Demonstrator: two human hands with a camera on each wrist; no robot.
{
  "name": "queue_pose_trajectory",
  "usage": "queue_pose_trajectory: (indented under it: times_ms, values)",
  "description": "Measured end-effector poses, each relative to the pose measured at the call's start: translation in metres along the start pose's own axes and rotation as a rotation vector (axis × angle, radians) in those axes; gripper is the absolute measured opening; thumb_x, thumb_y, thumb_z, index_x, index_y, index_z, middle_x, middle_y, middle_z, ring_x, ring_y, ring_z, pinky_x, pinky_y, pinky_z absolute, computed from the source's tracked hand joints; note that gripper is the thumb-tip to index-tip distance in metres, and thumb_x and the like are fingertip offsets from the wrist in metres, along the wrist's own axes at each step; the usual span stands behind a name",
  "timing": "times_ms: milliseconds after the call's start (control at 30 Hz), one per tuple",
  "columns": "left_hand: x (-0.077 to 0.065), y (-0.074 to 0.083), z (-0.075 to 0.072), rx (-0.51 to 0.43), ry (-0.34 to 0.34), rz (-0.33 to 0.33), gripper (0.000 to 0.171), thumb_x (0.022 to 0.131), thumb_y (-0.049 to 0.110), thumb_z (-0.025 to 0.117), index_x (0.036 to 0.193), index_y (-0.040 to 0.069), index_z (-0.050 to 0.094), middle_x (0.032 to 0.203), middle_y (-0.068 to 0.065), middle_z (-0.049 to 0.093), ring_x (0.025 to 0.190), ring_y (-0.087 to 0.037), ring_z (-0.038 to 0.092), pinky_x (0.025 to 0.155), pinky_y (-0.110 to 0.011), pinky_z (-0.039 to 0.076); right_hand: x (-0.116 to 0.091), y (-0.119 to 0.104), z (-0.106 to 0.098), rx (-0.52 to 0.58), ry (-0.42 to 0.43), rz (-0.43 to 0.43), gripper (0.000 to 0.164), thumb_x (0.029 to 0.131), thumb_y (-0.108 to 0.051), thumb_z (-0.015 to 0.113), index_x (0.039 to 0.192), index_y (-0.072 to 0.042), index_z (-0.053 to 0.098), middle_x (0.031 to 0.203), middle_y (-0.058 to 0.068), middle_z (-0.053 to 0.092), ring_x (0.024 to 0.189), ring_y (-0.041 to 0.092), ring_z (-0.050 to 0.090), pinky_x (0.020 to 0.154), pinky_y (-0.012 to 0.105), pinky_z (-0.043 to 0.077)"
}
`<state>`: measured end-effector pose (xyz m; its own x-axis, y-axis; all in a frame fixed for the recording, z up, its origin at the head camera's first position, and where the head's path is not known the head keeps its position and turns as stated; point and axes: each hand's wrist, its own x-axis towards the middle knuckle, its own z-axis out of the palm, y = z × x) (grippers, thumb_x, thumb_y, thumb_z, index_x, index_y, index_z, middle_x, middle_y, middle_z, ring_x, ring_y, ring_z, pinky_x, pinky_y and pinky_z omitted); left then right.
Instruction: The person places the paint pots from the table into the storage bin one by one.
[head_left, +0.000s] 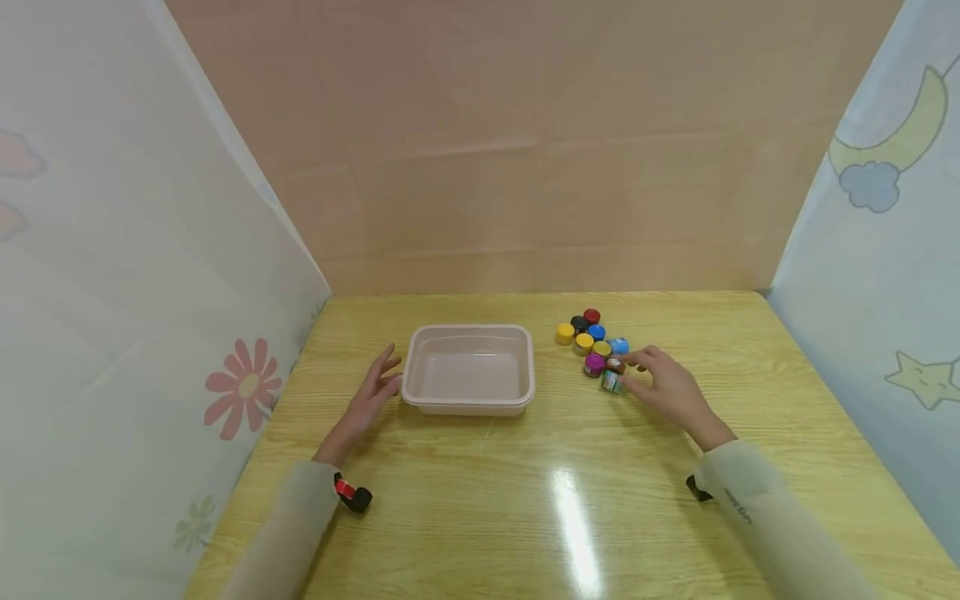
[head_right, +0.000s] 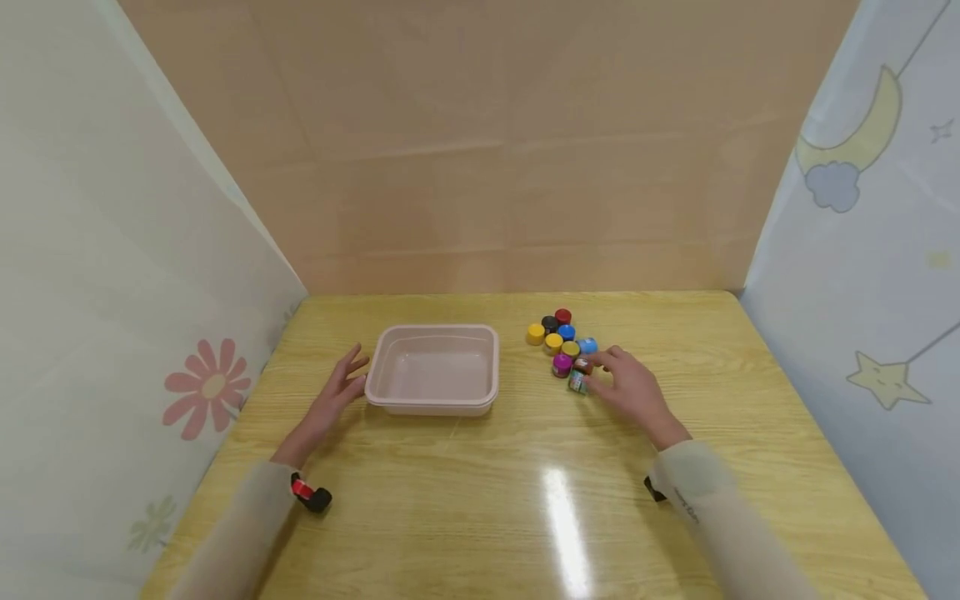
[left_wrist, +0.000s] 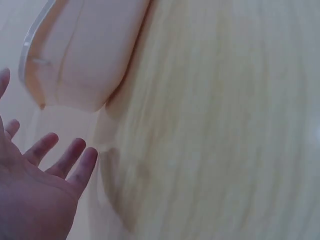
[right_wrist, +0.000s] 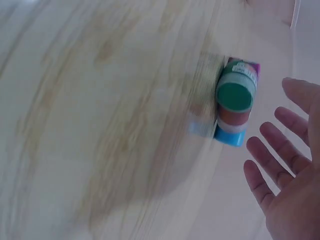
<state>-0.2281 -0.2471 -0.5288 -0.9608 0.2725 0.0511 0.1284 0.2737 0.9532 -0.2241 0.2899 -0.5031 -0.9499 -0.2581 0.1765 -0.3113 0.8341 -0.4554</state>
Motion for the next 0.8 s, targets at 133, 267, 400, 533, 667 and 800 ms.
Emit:
queue_pose_trajectory:
  times_ms: [133, 267, 400, 533, 667, 800]
  values:
    - [-0.003, -0.001, 0.008, -0.017, -0.009, 0.001, 0.069, 0.111, 0.029, 0.050, 0.168, 0.020, 0.012, 0.167, -0.021, 0.026, 0.148, -0.047, 0.036, 0.118, -0.063, 0.033, 0.003, -0.007, 0.006, 0.004, -0.025, 0.004, 0.038, 0.097, -0.029, 0.074, 0.130, -0.010, 0.071, 0.115, 0.010, 0.066, 0.103, 0.032, 0.064, 0.075, 0.048, 0.054]
    - [-0.006, -0.006, 0.014, -0.023, -0.022, 0.017, 0.066, 0.111, 0.026, 0.048, 0.168, 0.022, 0.015, 0.166, -0.018, 0.030, 0.147, -0.043, 0.039, 0.118, -0.051, 0.035, 0.005, -0.011, 0.011, -0.012, -0.036, 0.015, 0.039, 0.096, -0.029, 0.075, 0.130, -0.010, 0.071, 0.109, 0.009, 0.066, 0.099, 0.031, 0.064, 0.074, 0.045, 0.053]
    - [-0.008, -0.010, 0.020, -0.040, -0.041, 0.051, 0.065, 0.112, 0.020, 0.046, 0.168, 0.026, 0.014, 0.168, -0.018, 0.025, 0.149, -0.042, 0.036, 0.119, -0.049, 0.033, 0.007, -0.014, 0.014, -0.035, -0.043, 0.016, 0.040, 0.095, -0.028, 0.076, 0.129, -0.007, 0.071, 0.106, 0.009, 0.065, 0.096, 0.030, 0.065, 0.073, 0.045, 0.054]
    - [-0.010, -0.011, 0.025, -0.063, -0.023, 0.044, 0.067, 0.111, 0.022, 0.049, 0.168, 0.031, 0.014, 0.172, -0.016, 0.016, 0.154, -0.043, 0.026, 0.121, -0.059, 0.025, 0.008, -0.015, 0.015, -0.048, -0.056, 0.016, 0.038, 0.095, -0.025, 0.075, 0.128, -0.006, 0.070, 0.106, 0.010, 0.065, 0.094, 0.028, 0.064, 0.075, 0.046, 0.054]
    - [-0.011, -0.013, 0.030, -0.067, 0.006, 0.041, 0.067, 0.111, 0.023, 0.050, 0.167, 0.032, 0.015, 0.172, -0.015, 0.017, 0.155, -0.041, 0.026, 0.122, -0.058, 0.025, 0.008, -0.016, 0.014, -0.046, -0.071, 0.030, 0.038, 0.094, -0.022, 0.076, 0.127, -0.005, 0.070, 0.106, 0.010, 0.063, 0.093, 0.027, 0.064, 0.076, 0.046, 0.055]
    - [-0.010, -0.017, 0.032, -0.063, 0.032, 0.077, 0.067, 0.110, 0.018, 0.050, 0.168, 0.026, 0.017, 0.170, -0.017, 0.023, 0.153, -0.040, 0.031, 0.119, -0.037, 0.034, 0.010, -0.016, 0.014, -0.036, -0.092, 0.040, 0.037, 0.091, -0.019, 0.079, 0.124, -0.004, 0.070, 0.105, 0.011, 0.062, 0.090, 0.026, 0.063, 0.077, 0.046, 0.055]
